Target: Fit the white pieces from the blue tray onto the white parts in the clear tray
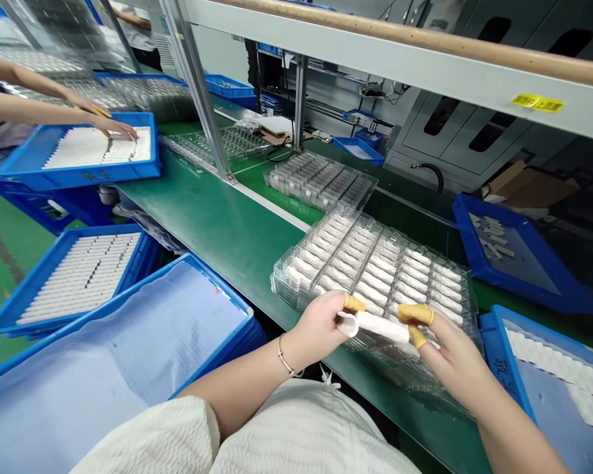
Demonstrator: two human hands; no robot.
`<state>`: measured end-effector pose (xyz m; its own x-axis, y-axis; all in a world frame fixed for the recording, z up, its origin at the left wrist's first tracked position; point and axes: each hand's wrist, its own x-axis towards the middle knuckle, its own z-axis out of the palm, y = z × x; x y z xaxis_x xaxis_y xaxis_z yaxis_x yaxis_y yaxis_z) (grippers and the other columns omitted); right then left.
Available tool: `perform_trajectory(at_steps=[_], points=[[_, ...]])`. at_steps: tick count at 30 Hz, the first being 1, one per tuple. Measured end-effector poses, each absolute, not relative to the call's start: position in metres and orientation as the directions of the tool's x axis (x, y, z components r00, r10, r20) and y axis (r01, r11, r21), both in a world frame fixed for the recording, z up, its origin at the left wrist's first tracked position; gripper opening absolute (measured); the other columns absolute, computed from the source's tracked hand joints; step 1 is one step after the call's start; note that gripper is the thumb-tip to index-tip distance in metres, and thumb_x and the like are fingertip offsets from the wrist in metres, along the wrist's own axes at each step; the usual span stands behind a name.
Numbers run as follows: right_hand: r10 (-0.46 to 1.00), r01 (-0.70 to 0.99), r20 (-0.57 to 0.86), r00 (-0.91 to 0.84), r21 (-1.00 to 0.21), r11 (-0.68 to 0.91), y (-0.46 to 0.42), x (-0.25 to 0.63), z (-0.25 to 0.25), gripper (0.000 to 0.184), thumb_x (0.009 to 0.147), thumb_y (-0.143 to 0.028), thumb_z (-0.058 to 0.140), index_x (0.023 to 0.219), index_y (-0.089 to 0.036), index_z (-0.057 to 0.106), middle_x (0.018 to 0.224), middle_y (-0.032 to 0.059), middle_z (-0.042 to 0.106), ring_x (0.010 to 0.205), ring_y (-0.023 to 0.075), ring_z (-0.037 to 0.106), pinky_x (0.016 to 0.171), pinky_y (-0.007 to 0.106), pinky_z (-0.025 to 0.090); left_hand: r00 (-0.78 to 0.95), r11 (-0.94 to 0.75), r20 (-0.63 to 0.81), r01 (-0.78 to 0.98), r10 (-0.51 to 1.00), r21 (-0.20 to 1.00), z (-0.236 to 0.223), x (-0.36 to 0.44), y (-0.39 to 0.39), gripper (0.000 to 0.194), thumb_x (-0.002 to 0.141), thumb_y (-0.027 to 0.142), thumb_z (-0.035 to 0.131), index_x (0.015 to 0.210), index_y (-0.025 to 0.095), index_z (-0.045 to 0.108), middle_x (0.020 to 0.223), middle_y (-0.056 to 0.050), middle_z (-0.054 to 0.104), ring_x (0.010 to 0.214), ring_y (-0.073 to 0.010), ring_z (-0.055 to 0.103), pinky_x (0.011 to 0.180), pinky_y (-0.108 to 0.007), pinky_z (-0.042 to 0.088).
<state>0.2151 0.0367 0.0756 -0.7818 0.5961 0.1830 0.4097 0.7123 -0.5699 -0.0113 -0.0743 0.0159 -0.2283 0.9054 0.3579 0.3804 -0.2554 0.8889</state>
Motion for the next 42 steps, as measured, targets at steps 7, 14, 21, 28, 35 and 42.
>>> perform_trajectory(at_steps=[7, 14, 21, 28, 35, 42], points=[[0.63, 0.464, 0.028, -0.776, -0.65, 0.601, 0.033, 0.203, 0.076, 0.036, 0.091, -0.043, 0.06, 0.123, -0.028, 0.064, 0.122, 0.008, 0.066, 0.111, 0.0272, 0.063, 0.09, 0.038, 0.054, -0.227, -0.306, 0.45, 0.472, 0.864, 0.827, 0.012, -0.016, -0.068, 0.015, 0.076, 0.014, 0.06, 0.089, 0.02, 0.066, 0.088, -0.004, 0.069, 0.081, -0.0182, 0.065, 0.077, -0.031, 0.052], [0.638, 0.548, 0.016, -0.77, -0.495, 0.674, 0.082, 0.172, 0.07, 0.032, 0.091, -0.045, 0.058, 0.113, -0.025, 0.07, 0.108, 0.0067, 0.071, 0.098, 0.026, 0.066, 0.08, 0.036, 0.053, -0.306, -0.172, 0.268, 0.308, 0.913, 0.936, 0.013, -0.021, -0.056, 0.03, 0.084, 0.021, 0.061, 0.114, 0.021, 0.064, 0.106, -0.006, 0.072, 0.095, -0.0199, 0.068, 0.086, -0.034, 0.054], [0.769, 0.772, 0.176, -0.615, -0.068, 0.633, 0.197, 0.15, 0.047, 0.029, 0.083, -0.037, 0.06, 0.101, -0.021, 0.076, 0.105, 0.0108, 0.068, 0.104, 0.0316, 0.057, 0.087, 0.043, 0.046, -0.348, -0.071, 0.125, 0.164, 0.929, 0.984, 0.005, -0.028, -0.049, 0.027, 0.083, 0.024, 0.065, 0.109, 0.02, 0.067, 0.105, -0.006, 0.073, 0.097, -0.0204, 0.069, 0.089, -0.035, 0.055], [0.793, 0.795, 0.08, -0.605, 0.003, 0.606, 0.212, 0.124, 0.029, 0.027, 0.081, -0.036, 0.063, 0.099, -0.021, 0.077, 0.106, 0.0129, 0.066, 0.104, 0.0338, 0.055, 0.085, 0.046, 0.045, -0.32, -0.055, 0.144, 0.271, 0.936, 0.961, 0.004, -0.031, -0.048, 0.025, 0.081, 0.021, 0.065, 0.106, 0.022, 0.069, 0.11, -0.005, 0.073, 0.1, -0.0213, 0.067, 0.092, -0.035, 0.053], [0.769, 0.763, 0.118, -0.628, -0.1, 0.638, 0.185, 0.123, 0.056, 0.036, 0.086, -0.032, 0.059, 0.118, -0.018, 0.068, 0.111, 0.0143, 0.061, 0.108, 0.0315, 0.055, 0.092, 0.045, 0.046, -0.283, 0.019, 0.073, 0.309, 0.957, 0.951, 0.016, -0.034, -0.049, 0.02, 0.082, 0.033, 0.066, 0.097, 0.02, 0.067, 0.097, -0.004, 0.072, 0.088, -0.0215, 0.067, 0.077, -0.031, 0.051], [0.344, 0.292, 0.057, -0.937, -0.41, 0.864, 0.058, 0.153, 0.102, 0.034, 0.092, -0.043, 0.061, 0.121, -0.025, 0.061, 0.094, 0.0055, 0.062, 0.084, 0.0215, 0.059, 0.072, 0.032, 0.049, -0.083, 0.016, 0.045, 0.616, 0.996, 0.788, 0.049, -0.027, -0.055, 0.009, 0.078, 0.022, 0.062, 0.087, 0.021, 0.062, 0.084, -0.002, 0.068, 0.077, -0.0219, 0.064, 0.064, -0.029, 0.042]])
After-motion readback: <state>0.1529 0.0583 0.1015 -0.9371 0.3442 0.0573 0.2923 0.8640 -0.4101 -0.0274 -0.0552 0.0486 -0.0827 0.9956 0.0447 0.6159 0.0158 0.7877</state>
